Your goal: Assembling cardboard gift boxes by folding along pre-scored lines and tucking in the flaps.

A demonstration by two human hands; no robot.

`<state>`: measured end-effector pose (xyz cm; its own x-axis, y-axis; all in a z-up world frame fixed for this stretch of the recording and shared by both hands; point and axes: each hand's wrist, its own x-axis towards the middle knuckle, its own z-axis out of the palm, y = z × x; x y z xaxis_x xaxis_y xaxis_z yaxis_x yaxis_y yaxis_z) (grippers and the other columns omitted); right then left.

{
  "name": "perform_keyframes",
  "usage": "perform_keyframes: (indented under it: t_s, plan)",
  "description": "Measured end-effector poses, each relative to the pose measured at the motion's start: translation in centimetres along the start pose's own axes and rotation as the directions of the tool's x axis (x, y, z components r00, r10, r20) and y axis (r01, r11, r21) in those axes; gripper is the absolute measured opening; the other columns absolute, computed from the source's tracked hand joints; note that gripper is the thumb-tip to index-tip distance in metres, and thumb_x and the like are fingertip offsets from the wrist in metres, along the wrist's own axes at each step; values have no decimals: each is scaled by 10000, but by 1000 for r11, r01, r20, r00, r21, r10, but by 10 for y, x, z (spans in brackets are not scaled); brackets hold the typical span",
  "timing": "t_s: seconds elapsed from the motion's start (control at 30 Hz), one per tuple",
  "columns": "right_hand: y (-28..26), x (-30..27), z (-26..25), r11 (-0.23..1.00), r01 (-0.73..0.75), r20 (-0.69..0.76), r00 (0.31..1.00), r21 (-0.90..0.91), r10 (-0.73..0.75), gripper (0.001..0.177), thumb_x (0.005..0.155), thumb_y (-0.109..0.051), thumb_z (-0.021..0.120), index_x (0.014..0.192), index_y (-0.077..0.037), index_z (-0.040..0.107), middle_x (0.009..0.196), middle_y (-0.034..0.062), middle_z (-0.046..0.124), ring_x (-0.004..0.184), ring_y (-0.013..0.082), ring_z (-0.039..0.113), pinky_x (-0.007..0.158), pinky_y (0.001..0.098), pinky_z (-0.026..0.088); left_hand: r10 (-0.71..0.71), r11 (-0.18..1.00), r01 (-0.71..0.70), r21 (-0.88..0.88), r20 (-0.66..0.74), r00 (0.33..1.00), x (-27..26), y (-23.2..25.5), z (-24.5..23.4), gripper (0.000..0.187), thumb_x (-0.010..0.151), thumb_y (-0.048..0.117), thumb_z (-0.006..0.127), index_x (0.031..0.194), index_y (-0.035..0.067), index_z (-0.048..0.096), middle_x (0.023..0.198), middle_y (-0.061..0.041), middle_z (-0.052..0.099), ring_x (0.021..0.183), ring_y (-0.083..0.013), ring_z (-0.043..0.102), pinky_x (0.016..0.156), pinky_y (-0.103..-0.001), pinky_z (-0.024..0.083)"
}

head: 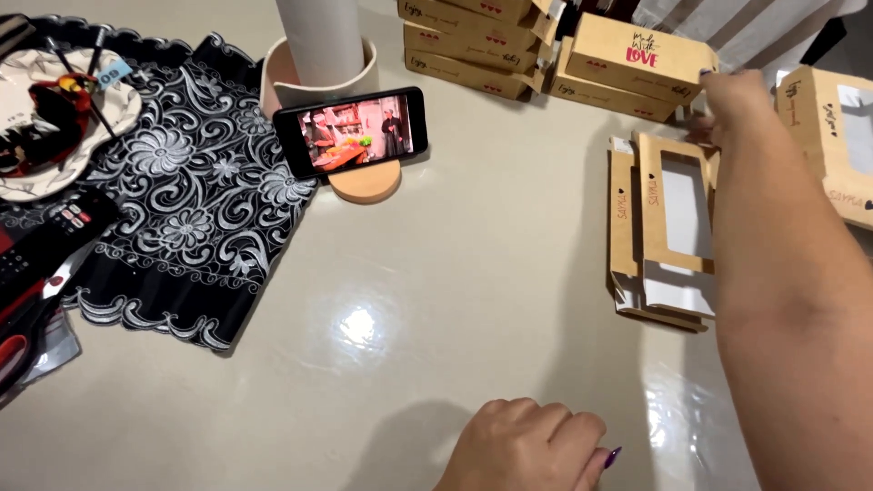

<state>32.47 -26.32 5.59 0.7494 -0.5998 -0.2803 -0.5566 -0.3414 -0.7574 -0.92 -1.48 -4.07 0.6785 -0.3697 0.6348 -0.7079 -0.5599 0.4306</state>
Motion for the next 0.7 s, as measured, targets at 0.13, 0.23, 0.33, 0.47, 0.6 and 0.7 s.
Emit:
perform_keyframes:
  t_s: [0.13, 0.23, 0.33, 0.47, 0.6, 0.7]
  plan:
    - [11, 36, 2, 975, -41, -10, 999, 219, 45, 191, 985, -259, 421, 1161, -221, 484, 1138, -80, 620, 771, 105, 716, 559, 239, 633, -28, 999, 29, -24, 27, 999, 0, 2, -3, 166, 859, 201, 678, 774, 134, 552, 614, -19, 463, 465, -222, 436, 400, -352, 347]
    - [14, 43, 3, 981, 11, 15, 1000, 192, -14, 556, 998, -219, 405, 1479, -381, 177, 1370, -46, 493, 822, 129, 637, 628, 266, 623, -46, 998, 49, -42, 67, 997, -1, 2, -3, 142, 881, 206, 647, 796, 126, 566, 620, -31, 469, 471, -236, 446, 402, -364, 351]
    - [10, 22, 4, 992, 32, 60, 997, 123, -40, 531, 1028, -307, 363, 1493, -419, 133, 1500, -24, 383, 917, 88, 675, 676, 276, 608, -54, 998, 55, -5, 81, 995, -1, 0, -2, 144, 883, 229, 648, 811, 128, 575, 634, -28, 491, 479, -236, 458, 402, -364, 362]
    - [9, 11, 5, 991, 11, 76, 997, 134, -21, 489, 1030, -324, 376, 1483, -363, 198, 1442, -22, 463, 831, 19, 652, 707, 208, 611, -59, 998, 60, -1, 88, 994, -1, 1, -3, 150, 863, 236, 673, 805, 135, 578, 639, -29, 516, 493, -245, 489, 414, -368, 377]
    - [4, 16, 7, 986, -6, 62, 998, 167, -5, 149, 1007, -271, 350, 1124, -311, 433, 1047, -128, 647, 969, 47, 628, 946, 238, 529, -49, 999, 49, 5, 77, 996, -1, 0, -3, 163, 863, 239, 675, 792, 135, 571, 632, -33, 497, 484, -245, 479, 406, -373, 370]
    - [8, 35, 10, 957, -60, -8, 998, 283, 65, 130, 986, -315, 479, 969, -245, 587, 815, -144, 607, 720, -3, 525, 745, 169, 552, -55, 998, 56, -3, 91, 994, -1, 0, -2, 161, 867, 224, 670, 784, 132, 567, 623, -31, 500, 477, -235, 483, 395, -359, 368]
